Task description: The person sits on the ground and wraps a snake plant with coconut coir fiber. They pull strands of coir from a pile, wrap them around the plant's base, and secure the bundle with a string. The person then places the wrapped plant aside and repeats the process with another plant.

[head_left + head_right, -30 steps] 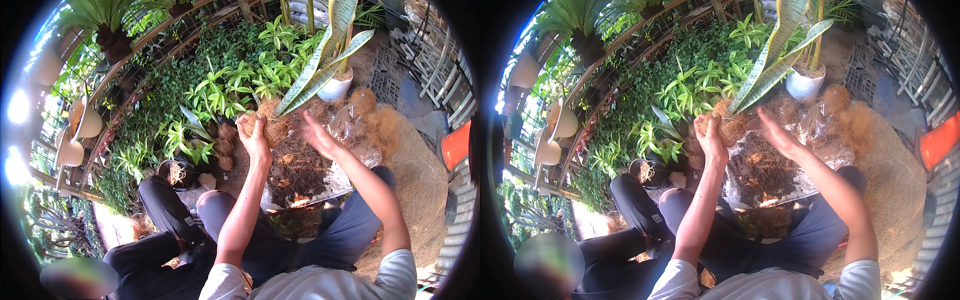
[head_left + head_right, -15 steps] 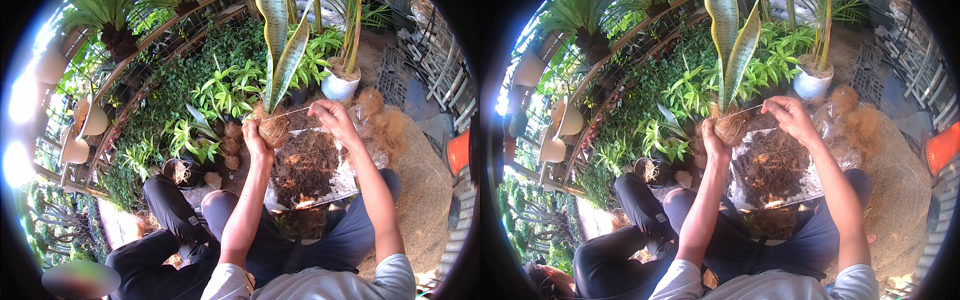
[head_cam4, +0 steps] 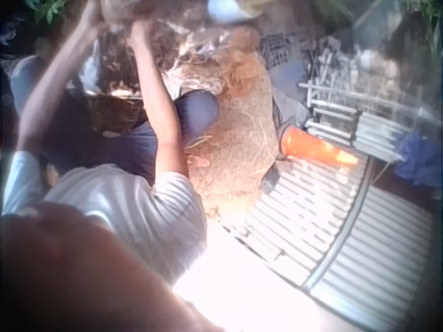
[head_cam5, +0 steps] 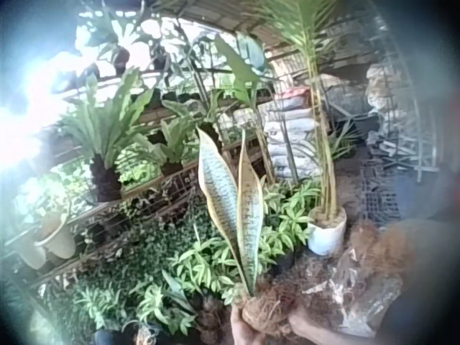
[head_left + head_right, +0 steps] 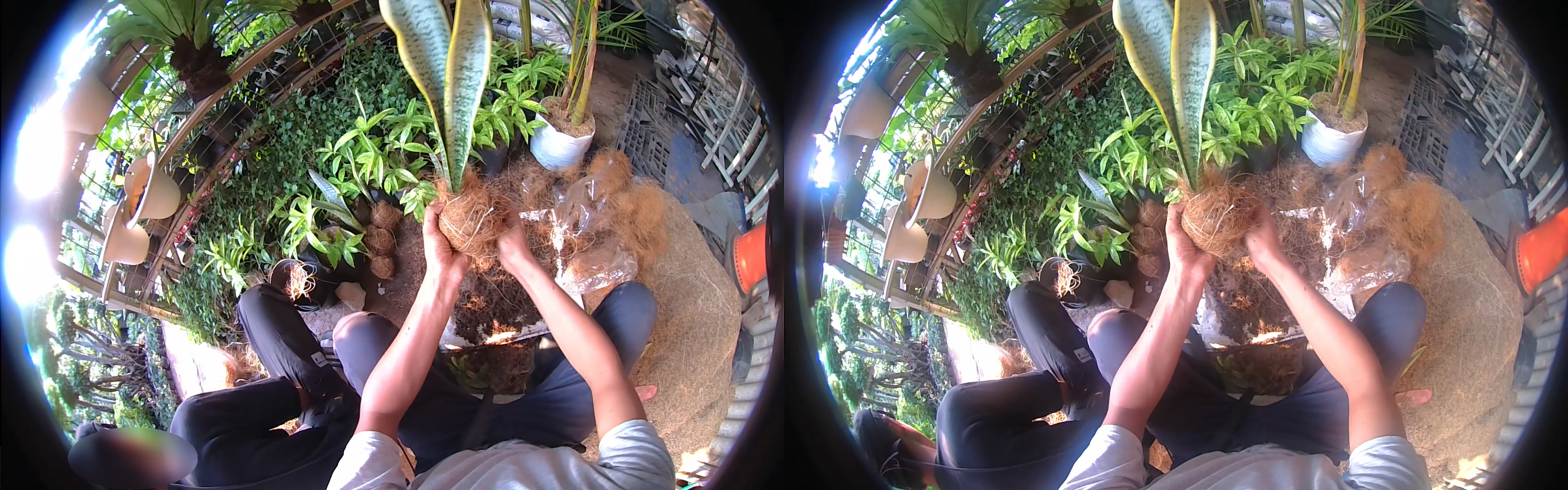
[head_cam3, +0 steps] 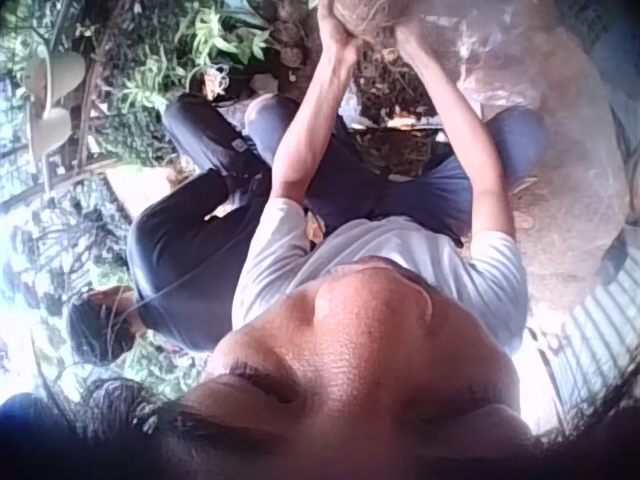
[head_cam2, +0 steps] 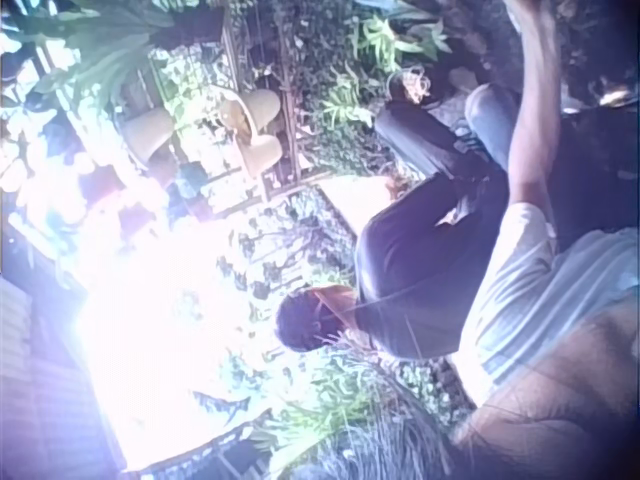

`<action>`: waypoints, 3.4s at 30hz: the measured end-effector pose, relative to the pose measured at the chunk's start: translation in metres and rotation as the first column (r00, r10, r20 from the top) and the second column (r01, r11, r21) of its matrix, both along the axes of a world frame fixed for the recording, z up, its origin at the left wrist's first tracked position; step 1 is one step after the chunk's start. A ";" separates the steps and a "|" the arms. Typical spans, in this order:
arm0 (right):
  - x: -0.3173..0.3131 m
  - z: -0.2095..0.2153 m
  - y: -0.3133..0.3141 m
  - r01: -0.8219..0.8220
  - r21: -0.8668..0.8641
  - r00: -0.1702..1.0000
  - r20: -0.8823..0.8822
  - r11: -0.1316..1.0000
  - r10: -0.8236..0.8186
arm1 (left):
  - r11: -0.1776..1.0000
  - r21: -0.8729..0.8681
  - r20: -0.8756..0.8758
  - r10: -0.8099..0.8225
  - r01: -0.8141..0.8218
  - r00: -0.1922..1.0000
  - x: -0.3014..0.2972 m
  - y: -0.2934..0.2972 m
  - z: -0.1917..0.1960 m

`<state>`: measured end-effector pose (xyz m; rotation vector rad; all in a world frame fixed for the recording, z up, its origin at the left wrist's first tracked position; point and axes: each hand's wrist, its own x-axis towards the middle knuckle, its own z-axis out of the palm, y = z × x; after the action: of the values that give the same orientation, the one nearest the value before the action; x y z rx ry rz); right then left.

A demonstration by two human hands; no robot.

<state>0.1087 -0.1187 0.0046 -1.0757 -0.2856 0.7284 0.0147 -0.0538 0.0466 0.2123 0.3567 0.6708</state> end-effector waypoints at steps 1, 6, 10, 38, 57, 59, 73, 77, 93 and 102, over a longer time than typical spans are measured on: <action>-0.001 -0.008 -0.001 0.002 -0.021 1.000 0.004 1.000 -0.002 | 1.000 0.005 -0.026 0.003 -0.003 1.000 0.002 -0.002 -0.002; -0.009 -0.003 -0.004 -0.095 -0.136 0.991 0.083 0.986 0.107 | 0.974 0.150 -0.123 0.187 -0.168 0.975 0.010 -0.002 -0.020; -0.005 0.006 -0.013 -0.082 -0.158 0.994 -0.079 0.984 0.070 | 0.851 0.457 -0.224 0.392 -0.259 0.892 0.015 -0.021 -0.010; 0.028 0.038 -0.021 -0.141 -0.269 0.974 0.136 0.953 0.182 | 0.571 0.656 -0.548 -0.088 0.493 0.832 -0.029 0.004 0.044; -0.006 0.006 -0.025 -0.289 -0.478 0.727 0.455 0.829 0.515 | 0.819 0.566 -0.365 0.349 -0.092 0.863 -0.001 0.000 -0.011; 0.001 0.006 -0.030 -0.374 -0.370 0.716 0.468 0.851 0.518 | 0.784 0.617 -0.382 0.373 -0.068 0.846 -0.001 -0.008 -0.003; -0.007 0.047 -0.033 -0.237 -0.156 0.946 0.185 0.959 0.264 | 0.550 0.821 -0.415 0.394 0.152 0.820 -0.019 0.014 0.020; 0.001 0.044 -0.037 -0.279 -0.370 0.831 0.370 0.886 0.416 | 0.692 0.719 -0.286 0.215 0.060 0.934 -0.013 0.008 0.027; -0.045 0.010 -0.027 -0.137 -0.414 0.424 0.797 0.900 0.431 | 0.890 0.338 -0.138 0.367 -0.305 0.920 -0.009 0.038 -0.018; 0.007 0.092 -0.055 -0.152 -0.639 0.170 0.735 0.754 0.657 | 0.775 0.623 -0.427 0.451 -0.106 0.784 0.005 0.015 -0.027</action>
<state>0.1155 -0.1733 0.0970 -1.8512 -1.6456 0.5392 0.0199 -0.0390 0.0193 0.9706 0.7633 1.0221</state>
